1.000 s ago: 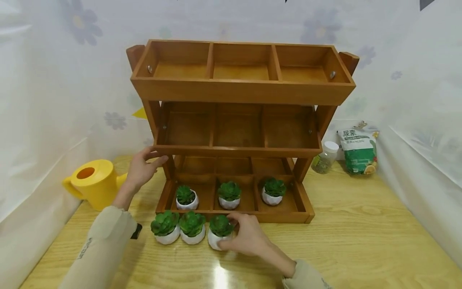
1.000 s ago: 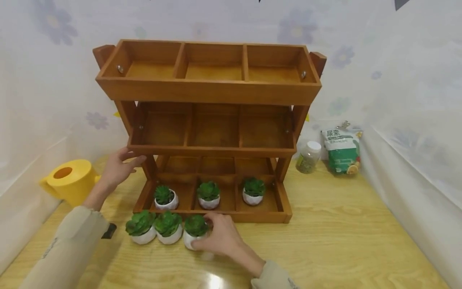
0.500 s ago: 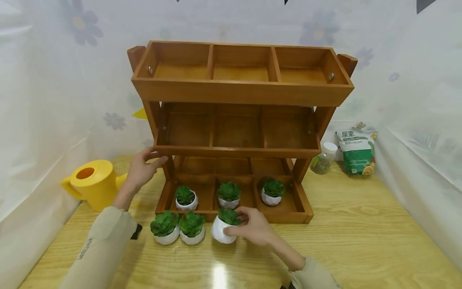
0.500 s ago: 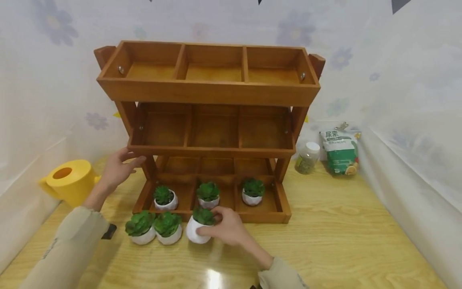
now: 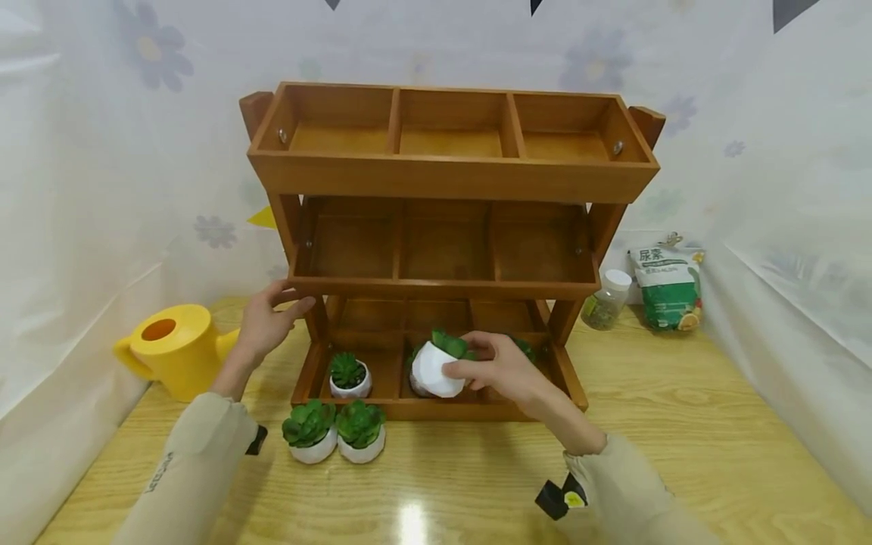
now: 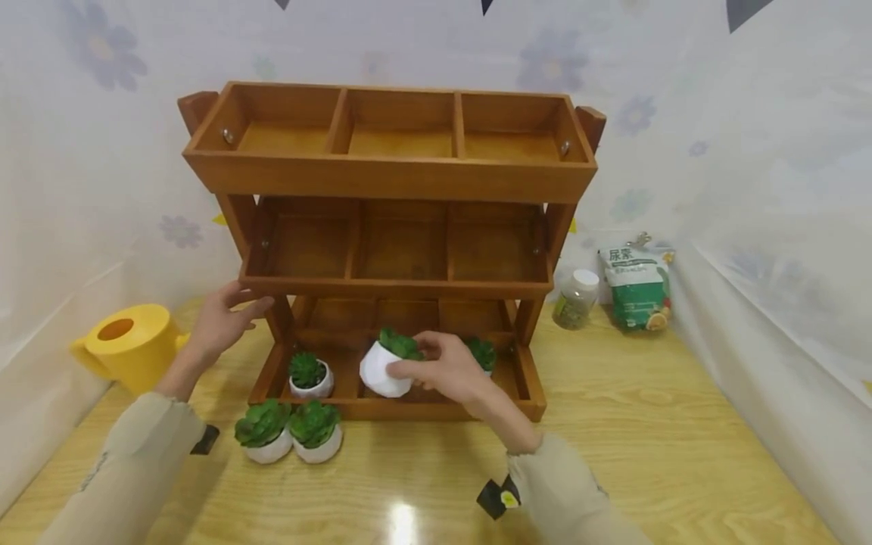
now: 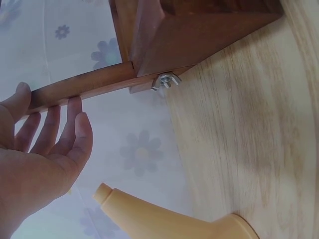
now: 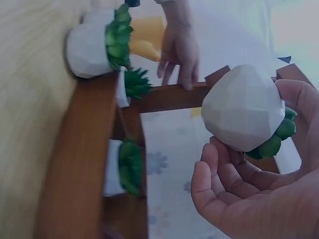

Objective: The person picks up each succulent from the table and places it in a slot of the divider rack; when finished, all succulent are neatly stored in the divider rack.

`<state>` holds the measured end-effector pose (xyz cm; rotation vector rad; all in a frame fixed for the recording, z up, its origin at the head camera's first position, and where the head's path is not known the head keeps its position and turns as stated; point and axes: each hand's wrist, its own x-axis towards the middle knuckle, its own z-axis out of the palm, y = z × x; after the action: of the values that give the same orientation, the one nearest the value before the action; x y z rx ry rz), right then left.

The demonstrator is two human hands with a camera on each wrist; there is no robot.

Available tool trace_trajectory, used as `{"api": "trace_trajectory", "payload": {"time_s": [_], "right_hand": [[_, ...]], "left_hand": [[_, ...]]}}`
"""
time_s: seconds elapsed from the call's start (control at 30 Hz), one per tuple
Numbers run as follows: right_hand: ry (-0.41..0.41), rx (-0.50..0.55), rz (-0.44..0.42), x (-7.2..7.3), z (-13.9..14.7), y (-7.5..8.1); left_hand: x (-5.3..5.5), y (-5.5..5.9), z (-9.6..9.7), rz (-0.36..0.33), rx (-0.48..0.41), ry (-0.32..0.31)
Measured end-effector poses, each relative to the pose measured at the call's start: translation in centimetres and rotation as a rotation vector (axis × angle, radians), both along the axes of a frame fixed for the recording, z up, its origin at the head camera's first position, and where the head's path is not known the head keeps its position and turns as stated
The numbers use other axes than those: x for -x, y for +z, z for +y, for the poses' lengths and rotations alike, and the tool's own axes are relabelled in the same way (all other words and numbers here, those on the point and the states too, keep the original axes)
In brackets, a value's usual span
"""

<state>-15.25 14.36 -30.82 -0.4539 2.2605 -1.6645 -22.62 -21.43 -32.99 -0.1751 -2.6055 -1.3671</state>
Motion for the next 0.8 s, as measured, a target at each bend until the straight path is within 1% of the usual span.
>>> {"api": "trace_trajectory", "payload": {"time_s": [0.23,0.57,0.7,0.8], "right_hand": [[-0.008,-0.078,0.087,1.0,0.8,3.8],[-0.076,-0.193,0.203,2.6,2.6,9.9],[-0.110,-0.249,0.231,3.3,3.3,11.6],[-0.144,-0.287,0.244,3.9,4.0,12.3]], "left_hand": [[0.1,-0.2,-0.1,0.004,0.000,0.001],[-0.1,0.1,-0.1,0.005,0.000,-0.006],[-0.1,0.1,0.0,0.008,0.003,-0.006],[-0.1,0.1,-0.1,0.008,0.000,-0.005]]}}
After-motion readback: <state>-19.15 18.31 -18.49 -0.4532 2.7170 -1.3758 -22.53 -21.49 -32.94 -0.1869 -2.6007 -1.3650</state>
